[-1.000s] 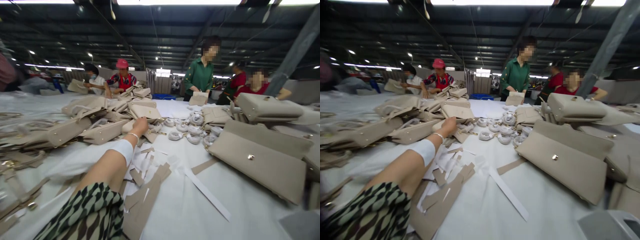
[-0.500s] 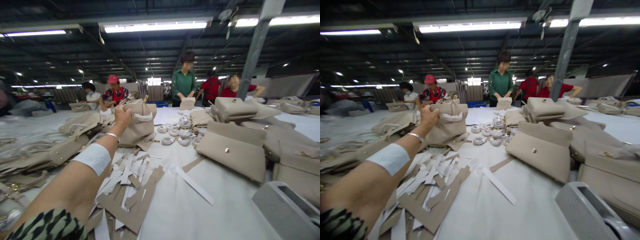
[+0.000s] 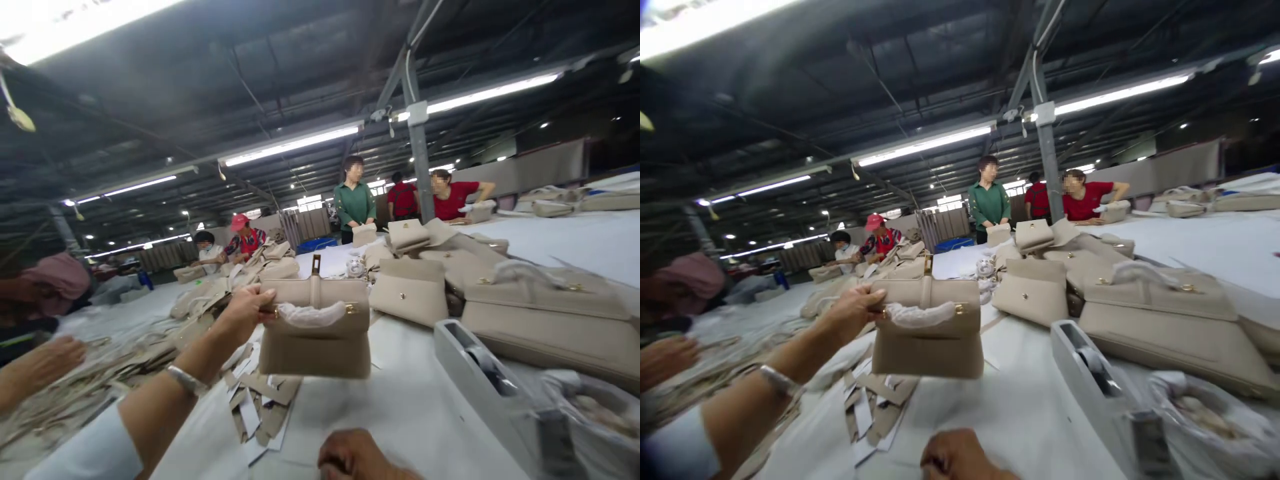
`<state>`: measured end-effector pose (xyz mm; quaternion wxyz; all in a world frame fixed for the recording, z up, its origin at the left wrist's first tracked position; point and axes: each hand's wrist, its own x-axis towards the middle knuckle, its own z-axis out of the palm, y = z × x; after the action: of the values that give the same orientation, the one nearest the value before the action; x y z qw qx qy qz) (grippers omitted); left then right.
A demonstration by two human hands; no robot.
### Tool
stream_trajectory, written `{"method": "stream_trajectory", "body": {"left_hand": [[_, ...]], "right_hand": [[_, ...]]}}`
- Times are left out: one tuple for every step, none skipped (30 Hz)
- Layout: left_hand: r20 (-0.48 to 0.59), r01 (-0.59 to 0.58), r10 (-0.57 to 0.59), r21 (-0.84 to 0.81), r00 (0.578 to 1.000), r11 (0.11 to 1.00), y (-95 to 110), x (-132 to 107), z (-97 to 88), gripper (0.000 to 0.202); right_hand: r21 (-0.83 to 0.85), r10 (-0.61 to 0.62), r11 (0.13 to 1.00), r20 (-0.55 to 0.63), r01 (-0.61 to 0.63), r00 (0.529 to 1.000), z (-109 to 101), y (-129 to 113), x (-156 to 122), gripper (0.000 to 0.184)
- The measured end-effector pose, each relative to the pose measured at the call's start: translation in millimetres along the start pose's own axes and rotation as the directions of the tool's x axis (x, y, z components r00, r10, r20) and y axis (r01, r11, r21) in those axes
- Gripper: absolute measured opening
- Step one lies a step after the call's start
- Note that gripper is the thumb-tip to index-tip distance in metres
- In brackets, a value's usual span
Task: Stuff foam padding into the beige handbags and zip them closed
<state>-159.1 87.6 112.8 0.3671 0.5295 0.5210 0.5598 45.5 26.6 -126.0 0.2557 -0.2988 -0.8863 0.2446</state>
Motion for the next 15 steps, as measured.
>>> {"method": "stream_trajectory", "body": {"left_hand": [[0.027,0.037,-0.037,-0.011,0.999,0.999,-2,-17,2.8,0.004],[0.043,0.069,-0.068,-0.020,0.997,0.997,-4,-32,4.6,0.004],[0.049,0.093,-0.092,-0.028,0.995,0.995,-5,-45,5.2,0.004],[0.047,0.111,-0.109,-0.035,0.993,0.993,-6,-55,4.8,0.005],[0.040,0.121,-0.119,-0.041,0.992,0.992,-8,-63,3.8,0.005],[0.033,0.127,-0.126,-0.047,0.992,0.991,-9,-70,2.3,0.005],[0.028,0.130,-0.128,-0.051,0.991,0.990,-10,-75,0.6,0.004],[0.028,0.128,-0.126,-0.054,0.992,0.990,-13,-79,-0.8,0.003],[0.031,0.123,-0.121,-0.058,0.992,0.991,-16,-82,-2.0,0.002],[0.036,0.119,-0.117,-0.064,0.992,0.991,-20,-85,-2.7,0.005],[0.041,0.111,-0.108,-0.071,0.993,0.991,-26,-88,-3.2,0.009],[0.047,0.095,-0.091,-0.078,0.995,0.992,-32,-92,-3.5,0.013],[0.047,0.068,-0.064,-0.086,0.997,0.994,-40,-96,-3.9,0.019],[0.035,0.029,-0.026,-0.096,0.999,0.995,-48,-100,-4.6,0.025],[0.017,-0.020,0.022,-0.107,1.000,0.994,-57,-105,-5.9,0.030]], "right_hand": [[-0.008,0.024,1.000,-0.002,-0.024,1.000,2,1,-2,0.015],[-0.018,0.048,0.999,-0.009,-0.048,0.999,3,0,-5,0.014],[-0.024,0.064,0.998,-0.018,-0.064,0.998,3,-1,-8,0.015],[-0.020,0.067,0.998,-0.032,-0.068,0.997,3,-2,-12,0.017],[0.001,0.058,0.998,-0.045,-0.058,0.997,1,-5,-17,0.019],[0.034,0.047,0.998,-0.044,-0.045,0.998,-1,-9,-22,0.021],[0.074,0.045,0.996,-0.026,-0.043,0.999,-3,-14,-28,0.022],[0.117,0.057,0.992,0.002,-0.056,0.998,-6,-20,-34,0.024],[0.155,0.074,0.985,0.038,-0.079,0.997,-10,-26,-42,0.024],[0.189,0.090,0.976,0.082,-0.104,0.993,-14,-33,-51,0.023],[0.230,0.096,0.965,0.131,-0.124,0.987,-19,-40,-61,0.022],[0.282,0.090,0.949,0.185,-0.141,0.979,-25,-47,-71,0.021],[0.342,0.072,0.928,0.225,-0.148,0.972,-33,-55,-80,0.020],[0.392,0.055,0.909,0.226,-0.143,0.972,-44,-61,-89,0.019],[0.420,0.058,0.898,0.184,-0.132,0.981,-56,-67,-95,0.019]]}}
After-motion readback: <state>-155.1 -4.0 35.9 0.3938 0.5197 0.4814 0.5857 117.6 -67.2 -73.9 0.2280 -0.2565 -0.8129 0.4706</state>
